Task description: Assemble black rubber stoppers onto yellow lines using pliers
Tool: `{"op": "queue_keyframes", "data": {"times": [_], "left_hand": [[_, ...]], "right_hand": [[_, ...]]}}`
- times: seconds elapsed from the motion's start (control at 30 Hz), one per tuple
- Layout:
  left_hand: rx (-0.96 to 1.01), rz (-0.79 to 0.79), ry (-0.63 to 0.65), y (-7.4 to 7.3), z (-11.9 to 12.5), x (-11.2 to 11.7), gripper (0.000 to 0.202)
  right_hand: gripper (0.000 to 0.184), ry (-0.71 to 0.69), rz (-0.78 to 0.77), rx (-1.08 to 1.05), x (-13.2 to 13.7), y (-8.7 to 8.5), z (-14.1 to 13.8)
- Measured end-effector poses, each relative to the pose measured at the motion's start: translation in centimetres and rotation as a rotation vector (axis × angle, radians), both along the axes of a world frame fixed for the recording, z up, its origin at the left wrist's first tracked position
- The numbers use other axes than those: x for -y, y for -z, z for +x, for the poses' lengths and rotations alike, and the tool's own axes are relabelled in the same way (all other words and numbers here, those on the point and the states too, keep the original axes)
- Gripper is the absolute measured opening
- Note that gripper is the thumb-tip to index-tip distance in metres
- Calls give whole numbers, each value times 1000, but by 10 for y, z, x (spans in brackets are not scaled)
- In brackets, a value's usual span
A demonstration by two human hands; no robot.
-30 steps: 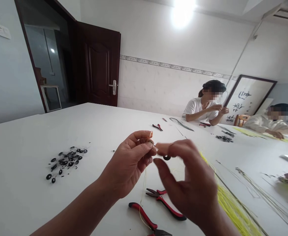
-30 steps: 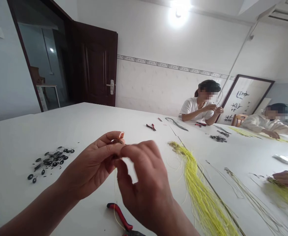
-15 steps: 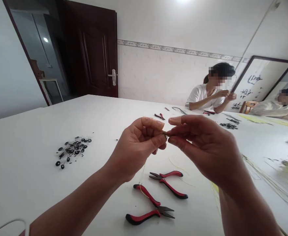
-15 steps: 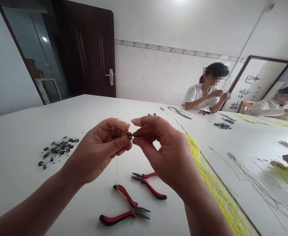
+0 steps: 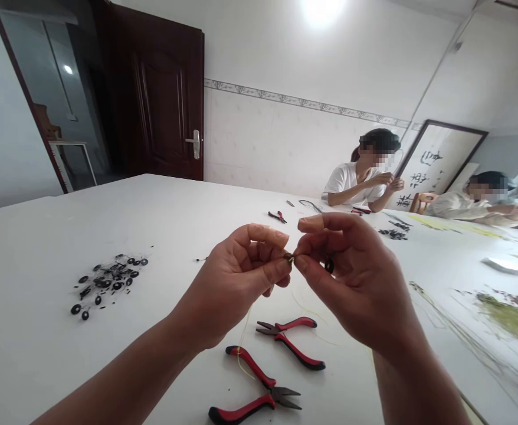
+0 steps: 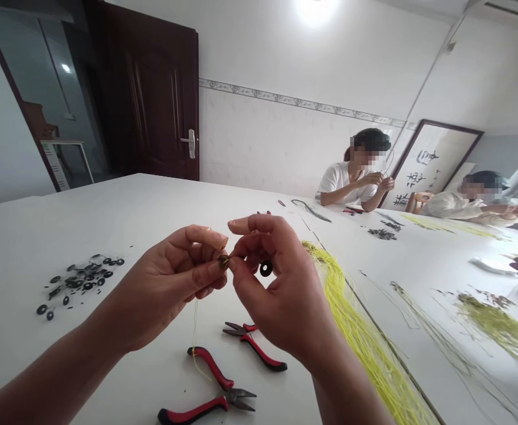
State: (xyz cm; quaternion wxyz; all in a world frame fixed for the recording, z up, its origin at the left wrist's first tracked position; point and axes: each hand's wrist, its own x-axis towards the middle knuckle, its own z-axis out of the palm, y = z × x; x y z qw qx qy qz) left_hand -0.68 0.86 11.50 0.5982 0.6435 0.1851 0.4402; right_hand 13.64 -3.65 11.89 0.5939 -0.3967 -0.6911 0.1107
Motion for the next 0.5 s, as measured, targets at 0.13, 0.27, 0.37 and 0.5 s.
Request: {"op": "queue_keyframes", "data": {"times": [0.13, 0.27, 0.37, 0.5], "left_hand": [[-36, -12, 36, -1, -2, 0, 10], [-68, -17, 60, -1, -5, 1, 12], [-83, -17, 72, -2, -5, 2, 12], [-93, 0, 90, -3, -4, 4, 16]], "right_hand": [[36, 0, -4, -6, 0, 1, 0], [33, -35, -11, -28, -2, 1, 2], [33, -58, -40, -44, -2, 0, 3], [33, -130, -92, -82, -2, -2, 4]]}}
